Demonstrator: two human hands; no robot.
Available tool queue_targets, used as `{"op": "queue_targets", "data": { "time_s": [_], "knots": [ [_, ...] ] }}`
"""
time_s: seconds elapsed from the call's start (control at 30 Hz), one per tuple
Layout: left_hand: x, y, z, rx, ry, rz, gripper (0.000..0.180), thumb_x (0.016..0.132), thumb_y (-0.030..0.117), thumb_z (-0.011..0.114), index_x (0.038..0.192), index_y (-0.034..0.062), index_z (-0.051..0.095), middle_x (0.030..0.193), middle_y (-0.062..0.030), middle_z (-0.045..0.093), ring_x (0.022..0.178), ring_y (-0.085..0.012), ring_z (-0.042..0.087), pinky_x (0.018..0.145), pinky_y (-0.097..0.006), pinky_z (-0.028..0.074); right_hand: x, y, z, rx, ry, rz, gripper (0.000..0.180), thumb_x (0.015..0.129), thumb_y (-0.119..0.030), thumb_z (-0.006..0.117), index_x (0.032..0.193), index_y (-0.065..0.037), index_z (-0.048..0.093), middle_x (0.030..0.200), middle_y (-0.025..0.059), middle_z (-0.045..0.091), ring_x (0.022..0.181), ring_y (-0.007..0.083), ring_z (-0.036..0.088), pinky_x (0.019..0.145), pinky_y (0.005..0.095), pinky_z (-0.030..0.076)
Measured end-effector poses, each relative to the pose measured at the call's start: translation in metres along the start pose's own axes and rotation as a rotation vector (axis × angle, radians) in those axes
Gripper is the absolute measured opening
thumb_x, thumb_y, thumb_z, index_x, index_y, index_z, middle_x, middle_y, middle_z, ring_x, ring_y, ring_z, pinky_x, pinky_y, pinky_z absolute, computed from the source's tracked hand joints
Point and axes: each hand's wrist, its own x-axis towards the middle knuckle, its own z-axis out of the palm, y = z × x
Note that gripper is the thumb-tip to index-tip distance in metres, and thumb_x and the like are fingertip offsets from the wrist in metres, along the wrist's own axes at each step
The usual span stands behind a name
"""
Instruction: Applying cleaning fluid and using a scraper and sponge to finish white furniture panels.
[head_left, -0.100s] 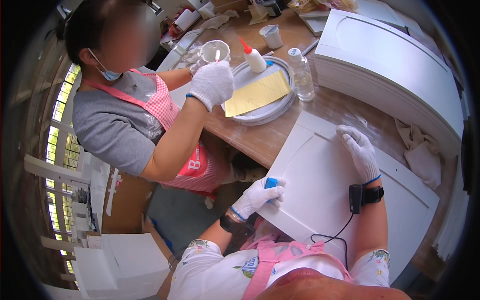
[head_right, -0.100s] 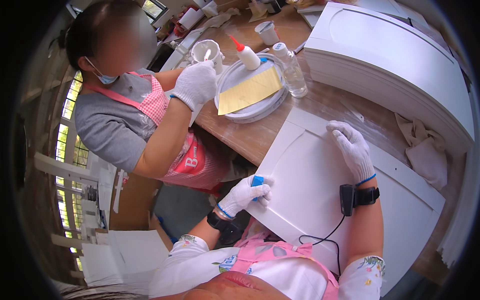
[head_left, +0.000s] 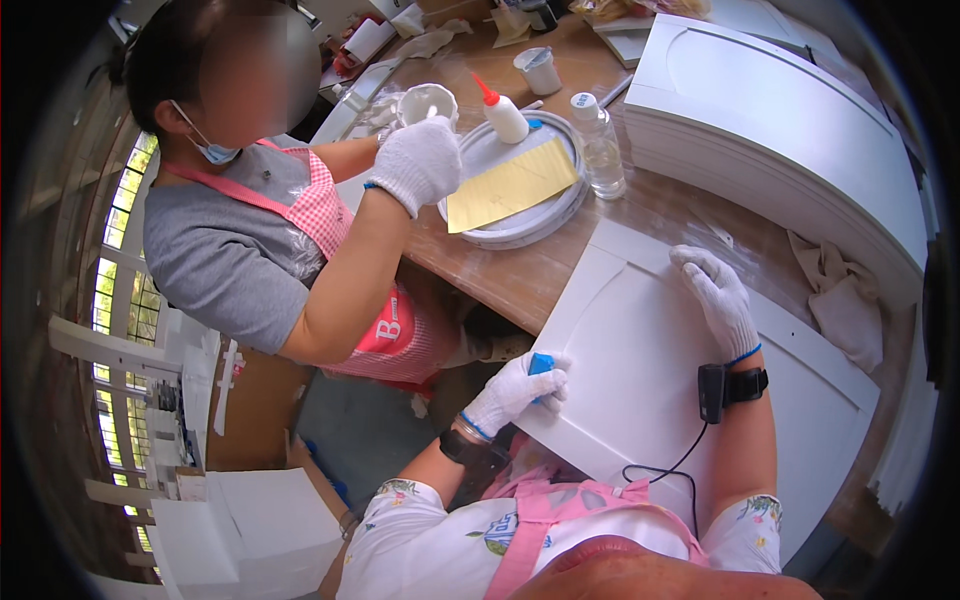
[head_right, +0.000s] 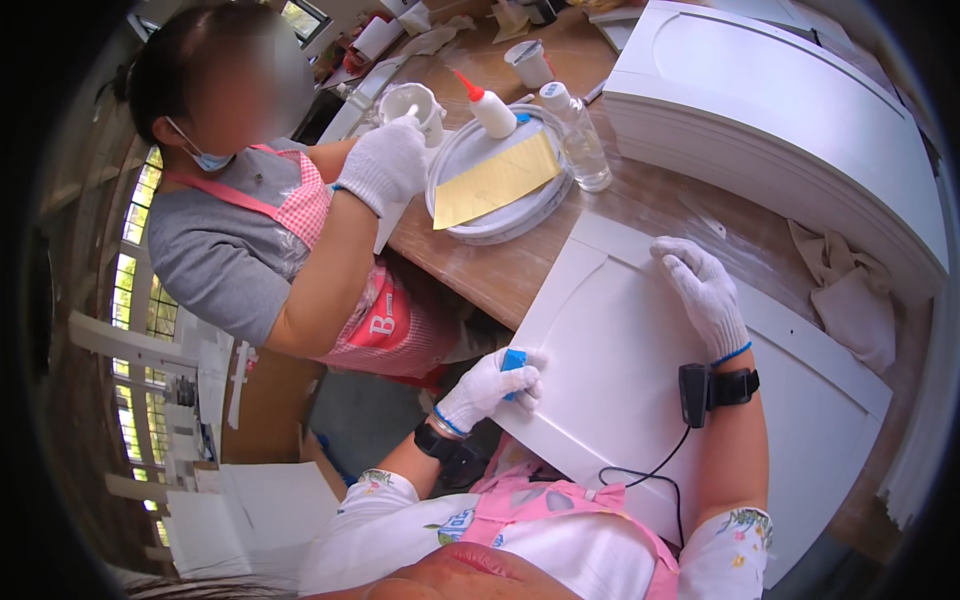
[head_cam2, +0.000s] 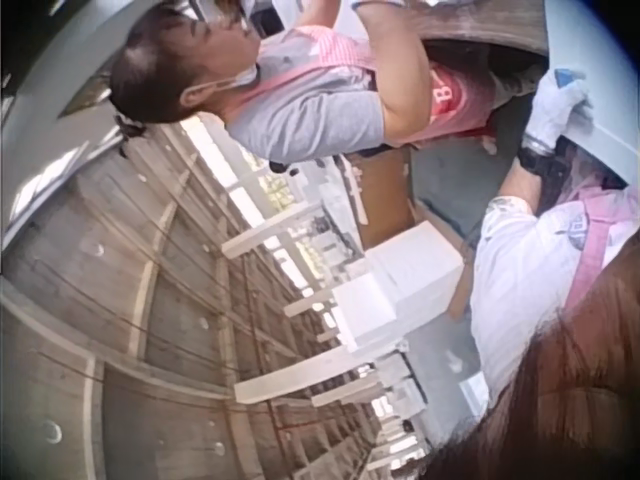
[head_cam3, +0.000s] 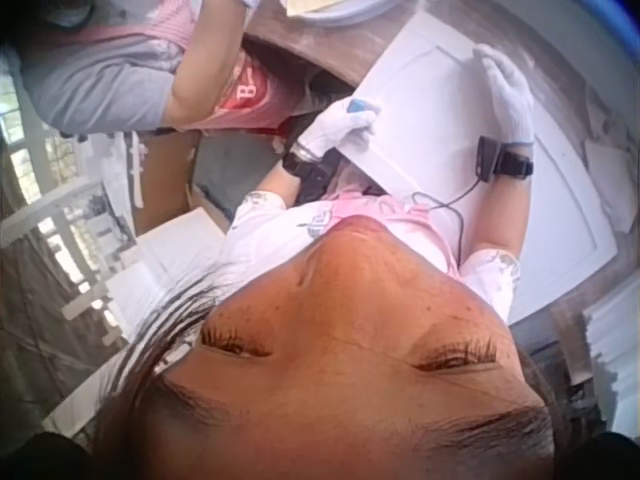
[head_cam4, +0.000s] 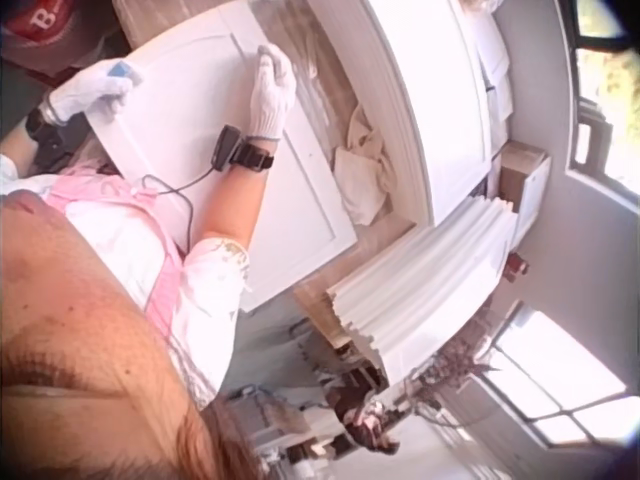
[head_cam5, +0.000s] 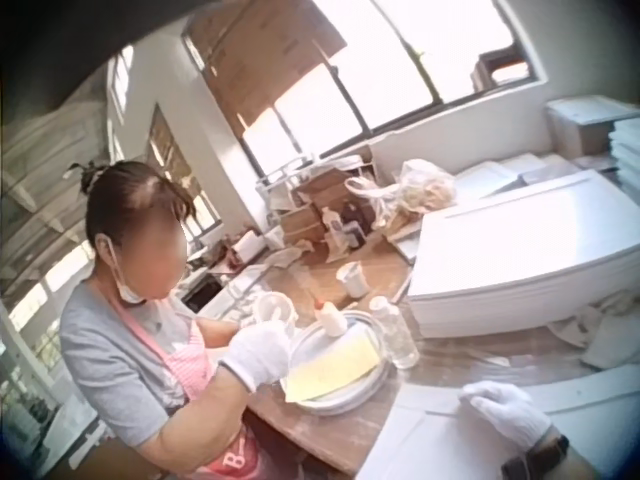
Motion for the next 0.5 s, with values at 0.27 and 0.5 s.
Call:
{"op": "queue_targets", "data": {
  "time_s": [0.27,0.5],
  "knots": [
    [0.0001,0.0012,-0.0012,-0.011,-0.006,-0.004,0.037,0.093,0.018,0.069,0.123,-0.0010,0.059,0.086,-0.0074,0.068,0.071,-0.0151,0.068,0.064,-0.029,0.059,0.0004,0.0026,-0.0001,0.037,0.002,-0.010,0.023,0.097,-0.013,0.057,0.111,0.002,0.068,0.116,0.0065,0.067,0.110,0.0167,0.059,0.101,0.0279,0.043],
    [-0.0008,0.0033,0.0012,-0.016,0.000,-0.006,0.037,0.093,0.018,0.068,0.124,-0.0005,0.059,0.086,-0.0090,0.069,0.070,-0.0164,0.068,0.066,-0.030,0.059,-0.0003,0.0010,-0.0011,0.028,-0.008,-0.015,0.022,0.098,-0.013,0.057,0.111,0.001,0.068,0.116,0.0066,0.067,0.110,0.0164,0.059,0.101,0.0280,0.043]
  ]
}}
